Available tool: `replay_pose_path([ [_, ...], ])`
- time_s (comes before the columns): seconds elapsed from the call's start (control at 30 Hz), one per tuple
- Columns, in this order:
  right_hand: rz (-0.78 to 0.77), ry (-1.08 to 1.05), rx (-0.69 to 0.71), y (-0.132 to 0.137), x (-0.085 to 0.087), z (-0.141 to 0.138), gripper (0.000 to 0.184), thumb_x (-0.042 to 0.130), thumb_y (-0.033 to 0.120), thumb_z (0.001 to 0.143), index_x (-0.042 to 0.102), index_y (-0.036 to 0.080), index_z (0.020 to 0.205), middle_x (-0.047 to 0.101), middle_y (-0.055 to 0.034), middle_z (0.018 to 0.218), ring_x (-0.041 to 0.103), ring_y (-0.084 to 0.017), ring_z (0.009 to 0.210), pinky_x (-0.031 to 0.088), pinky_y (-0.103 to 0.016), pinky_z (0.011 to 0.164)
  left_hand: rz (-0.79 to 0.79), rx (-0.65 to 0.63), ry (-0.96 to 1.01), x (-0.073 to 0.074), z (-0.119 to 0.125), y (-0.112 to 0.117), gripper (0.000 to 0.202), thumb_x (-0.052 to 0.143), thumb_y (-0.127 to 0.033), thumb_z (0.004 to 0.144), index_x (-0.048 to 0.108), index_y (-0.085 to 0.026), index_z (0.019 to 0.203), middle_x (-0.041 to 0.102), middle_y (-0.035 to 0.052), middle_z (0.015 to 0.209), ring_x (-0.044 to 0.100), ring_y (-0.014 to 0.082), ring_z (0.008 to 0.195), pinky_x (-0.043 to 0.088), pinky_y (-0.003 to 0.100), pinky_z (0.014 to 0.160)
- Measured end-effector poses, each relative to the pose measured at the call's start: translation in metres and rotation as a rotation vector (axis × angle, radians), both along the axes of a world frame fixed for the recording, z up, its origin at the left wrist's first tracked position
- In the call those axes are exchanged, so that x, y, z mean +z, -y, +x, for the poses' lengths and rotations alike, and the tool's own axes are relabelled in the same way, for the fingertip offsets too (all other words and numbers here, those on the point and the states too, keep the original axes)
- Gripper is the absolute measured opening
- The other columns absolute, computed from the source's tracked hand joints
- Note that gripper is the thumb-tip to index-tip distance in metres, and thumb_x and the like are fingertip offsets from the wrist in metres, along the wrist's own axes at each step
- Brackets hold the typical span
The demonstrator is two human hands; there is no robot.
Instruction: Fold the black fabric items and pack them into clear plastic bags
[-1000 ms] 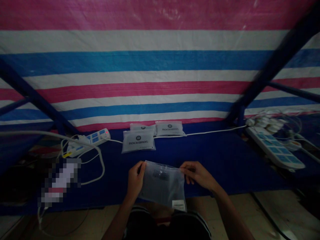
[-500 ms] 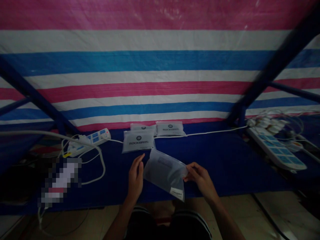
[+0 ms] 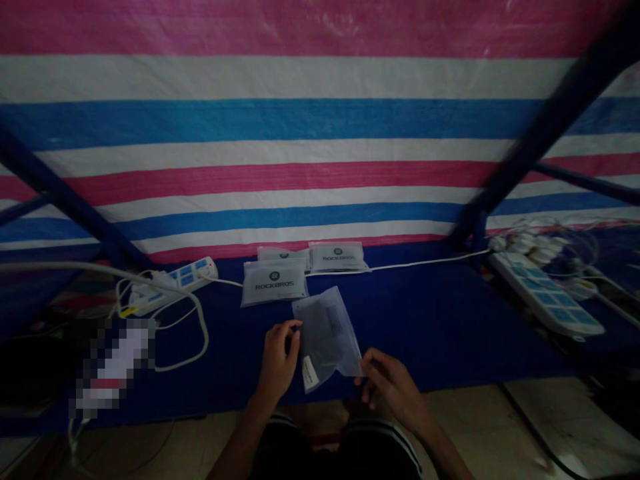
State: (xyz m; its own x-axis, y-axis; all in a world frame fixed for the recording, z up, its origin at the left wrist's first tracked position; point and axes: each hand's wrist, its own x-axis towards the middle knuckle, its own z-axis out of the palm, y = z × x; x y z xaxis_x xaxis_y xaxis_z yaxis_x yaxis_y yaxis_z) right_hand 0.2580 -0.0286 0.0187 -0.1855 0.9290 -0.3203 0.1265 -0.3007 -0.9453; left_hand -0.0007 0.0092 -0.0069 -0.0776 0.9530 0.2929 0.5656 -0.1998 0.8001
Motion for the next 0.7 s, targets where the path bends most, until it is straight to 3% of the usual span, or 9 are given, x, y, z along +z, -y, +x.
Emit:
replay_pose_path([
  [0.13, 0.144, 0.277, 0.080, -0.005, 0.005, 0.004, 0.060, 0.049, 0.078, 0.092, 0.055, 0.024, 0.067, 0.065, -0.0012, 0.059, 0.059, -0.016, 0.046, 0.044, -0.027, 0.047, 0.016, 0.003, -0.028, 0.003, 0.001, 0.000, 0.024, 0.055, -0.033, 0.100, 0.073, -0.026, 0.113, 0.071, 0.0053, 0.093, 0.067, 0.0265, 0.094, 0.050, 0.043, 0.092],
  [0.27, 0.278, 0.442, -0.067, -0.015, 0.011, 0.013, 0.062, 0.041, 0.074, 0.098, 0.066, 0.024, 0.072, 0.063, -0.0026, 0.058, 0.060, -0.018, 0.052, 0.044, -0.029, 0.051, 0.032, -0.019, -0.051, 0.003, 0.001, -0.001, 0.022, 0.055, -0.029, 0.100, 0.072, -0.026, 0.113, 0.072, 0.0067, 0.101, 0.066, 0.0271, 0.100, 0.049, 0.043, 0.093],
  [0.43, 0.320, 0.409, -0.217, -0.033, 0.013, 0.018, 0.052, 0.049, 0.066, 0.094, 0.075, 0.021, 0.093, 0.069, -0.0047, 0.068, 0.062, -0.019, 0.053, 0.046, -0.030, 0.051, 0.052, -0.035, -0.101, 0.001, 0.002, -0.002, 0.020, 0.055, -0.028, 0.102, 0.068, -0.025, 0.116, 0.071, 0.0079, 0.109, 0.063, 0.0286, 0.110, 0.048, 0.047, 0.100],
  [0.57, 0.308, 0.336, -0.146, -0.052, 0.010, 0.013, 0.045, 0.058, 0.058, 0.088, 0.078, 0.019, 0.098, 0.077, -0.0082, 0.080, 0.069, -0.023, 0.063, 0.054, -0.033, 0.058, 0.085, -0.016, -0.139, -0.001, 0.003, -0.002, 0.023, 0.055, -0.028, 0.102, 0.065, -0.024, 0.123, 0.069, 0.0095, 0.121, 0.059, 0.0297, 0.119, 0.046, 0.050, 0.106],
  [0.7, 0.286, 0.271, -0.037, -0.065, 0.001, 0.006, 0.040, 0.061, 0.053, 0.087, 0.080, 0.019, 0.091, 0.082, -0.0102, 0.091, 0.076, -0.027, 0.079, 0.059, -0.037, 0.073, 0.078, -0.028, -0.182, -0.003, 0.003, -0.001, 0.028, 0.054, -0.029, 0.104, 0.062, -0.025, 0.130, 0.068, 0.0097, 0.128, 0.058, 0.0297, 0.125, 0.044, 0.051, 0.109],
])
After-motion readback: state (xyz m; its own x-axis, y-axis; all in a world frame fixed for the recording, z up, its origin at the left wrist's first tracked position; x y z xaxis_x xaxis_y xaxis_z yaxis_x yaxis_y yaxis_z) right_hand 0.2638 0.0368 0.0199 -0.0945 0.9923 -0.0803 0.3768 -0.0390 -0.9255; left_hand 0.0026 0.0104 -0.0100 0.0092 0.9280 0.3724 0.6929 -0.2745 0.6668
